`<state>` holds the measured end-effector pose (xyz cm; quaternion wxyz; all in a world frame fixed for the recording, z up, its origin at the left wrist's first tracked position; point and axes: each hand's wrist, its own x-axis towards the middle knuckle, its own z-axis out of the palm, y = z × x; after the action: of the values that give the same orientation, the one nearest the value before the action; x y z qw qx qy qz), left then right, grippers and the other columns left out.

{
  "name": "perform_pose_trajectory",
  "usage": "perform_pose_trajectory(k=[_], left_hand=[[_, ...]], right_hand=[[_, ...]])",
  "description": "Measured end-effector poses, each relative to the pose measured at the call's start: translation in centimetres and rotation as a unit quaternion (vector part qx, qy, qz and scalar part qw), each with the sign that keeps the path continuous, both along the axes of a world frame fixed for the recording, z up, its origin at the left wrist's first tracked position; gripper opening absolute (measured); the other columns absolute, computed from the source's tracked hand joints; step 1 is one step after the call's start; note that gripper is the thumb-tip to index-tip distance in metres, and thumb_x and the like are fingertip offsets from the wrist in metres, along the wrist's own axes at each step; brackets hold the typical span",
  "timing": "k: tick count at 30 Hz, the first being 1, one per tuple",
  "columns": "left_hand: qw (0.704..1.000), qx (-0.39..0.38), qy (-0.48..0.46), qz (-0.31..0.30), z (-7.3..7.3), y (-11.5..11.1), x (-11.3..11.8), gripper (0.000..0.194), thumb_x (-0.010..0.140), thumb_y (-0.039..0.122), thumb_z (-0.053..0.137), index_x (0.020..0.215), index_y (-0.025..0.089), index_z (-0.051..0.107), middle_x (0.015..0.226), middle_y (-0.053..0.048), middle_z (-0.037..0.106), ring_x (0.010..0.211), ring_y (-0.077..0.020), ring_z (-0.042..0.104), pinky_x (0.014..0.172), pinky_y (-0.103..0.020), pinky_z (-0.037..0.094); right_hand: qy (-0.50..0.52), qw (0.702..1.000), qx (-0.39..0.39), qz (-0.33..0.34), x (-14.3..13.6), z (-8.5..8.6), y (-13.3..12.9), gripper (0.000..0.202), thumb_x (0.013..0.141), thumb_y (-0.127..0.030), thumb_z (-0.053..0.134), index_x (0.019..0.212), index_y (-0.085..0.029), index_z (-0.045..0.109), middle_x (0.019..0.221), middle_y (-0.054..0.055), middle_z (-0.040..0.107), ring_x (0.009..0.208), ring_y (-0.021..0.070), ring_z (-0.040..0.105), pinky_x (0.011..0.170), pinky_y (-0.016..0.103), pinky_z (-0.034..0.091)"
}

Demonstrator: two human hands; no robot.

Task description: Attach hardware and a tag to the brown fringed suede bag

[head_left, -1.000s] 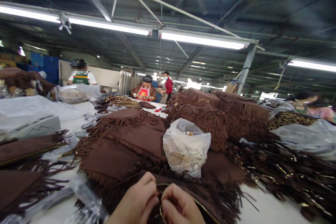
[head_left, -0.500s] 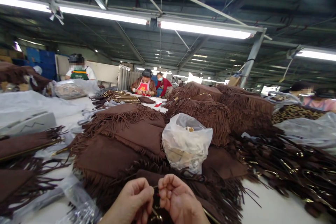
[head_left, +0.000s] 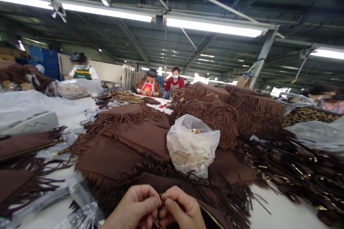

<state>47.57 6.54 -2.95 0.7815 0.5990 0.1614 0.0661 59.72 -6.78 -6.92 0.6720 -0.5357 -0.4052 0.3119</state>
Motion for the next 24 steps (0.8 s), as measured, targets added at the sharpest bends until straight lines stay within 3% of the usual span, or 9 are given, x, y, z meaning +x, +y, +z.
perform_pose_trajectory(k=[4,8,12,17,24], left_hand=[[1.0,-0.003,-0.009,0.006,-0.1,-0.2,0.2,0.045,0.059,0.051,0.078,0.077,0.012,0.064,0.052,0.003,0.057,0.04,-0.0054,0.044,0.038,-0.017,0.033],[0.999,0.02,-0.036,0.001,-0.7,-0.1,0.3,0.04,0.064,0.045,0.076,0.083,0.013,0.06,0.059,0.001,0.061,0.045,-0.0077,0.052,0.04,-0.016,0.037],[0.997,0.05,-0.059,-0.006,-1.0,0.0,0.2,0.034,0.071,0.04,0.07,0.09,0.017,0.053,0.062,0.002,0.063,0.043,-0.008,0.052,0.036,-0.015,0.032],[0.994,0.081,-0.073,0.024,-0.7,-0.4,0.0,0.023,0.073,0.03,0.065,0.086,0.017,0.052,0.062,0.003,0.062,0.042,-0.0052,0.047,0.037,-0.014,0.028],[0.991,0.097,-0.092,0.008,-1.6,-0.5,0.3,0.028,0.076,0.037,0.066,0.087,0.018,0.049,0.064,0.002,0.061,0.046,-0.0077,0.053,0.038,-0.015,0.03]], right_hand=[[-0.006,1.0,-0.023,-0.017,-0.1,-0.2,-0.1,0.043,0.083,-0.059,0.07,0.09,-0.016,0.072,0.071,0.004,0.069,0.062,0.0191,0.07,0.058,0.028,0.06],[0.024,0.999,-0.023,-0.033,-0.2,-0.7,-0.1,0.047,0.079,-0.061,0.073,0.091,-0.016,0.07,0.065,0.003,0.069,0.059,0.0202,0.07,0.058,0.031,0.061],[0.032,0.999,-0.006,-0.032,-0.4,-1.1,-0.2,0.047,0.081,-0.062,0.071,0.09,-0.016,0.068,0.073,0.005,0.072,0.06,0.0182,0.07,0.056,0.028,0.06],[-0.04,0.999,0.013,-0.023,-0.6,-0.7,-0.3,0.036,0.088,-0.053,0.068,0.088,-0.018,0.073,0.077,0.003,0.069,0.058,0.0135,0.067,0.052,0.022,0.057],[-0.018,1.0,0.012,-0.017,-0.9,-0.7,-0.2,0.03,0.088,-0.048,0.069,0.087,-0.018,0.074,0.073,0.001,0.068,0.06,0.0147,0.066,0.054,0.022,0.056]])
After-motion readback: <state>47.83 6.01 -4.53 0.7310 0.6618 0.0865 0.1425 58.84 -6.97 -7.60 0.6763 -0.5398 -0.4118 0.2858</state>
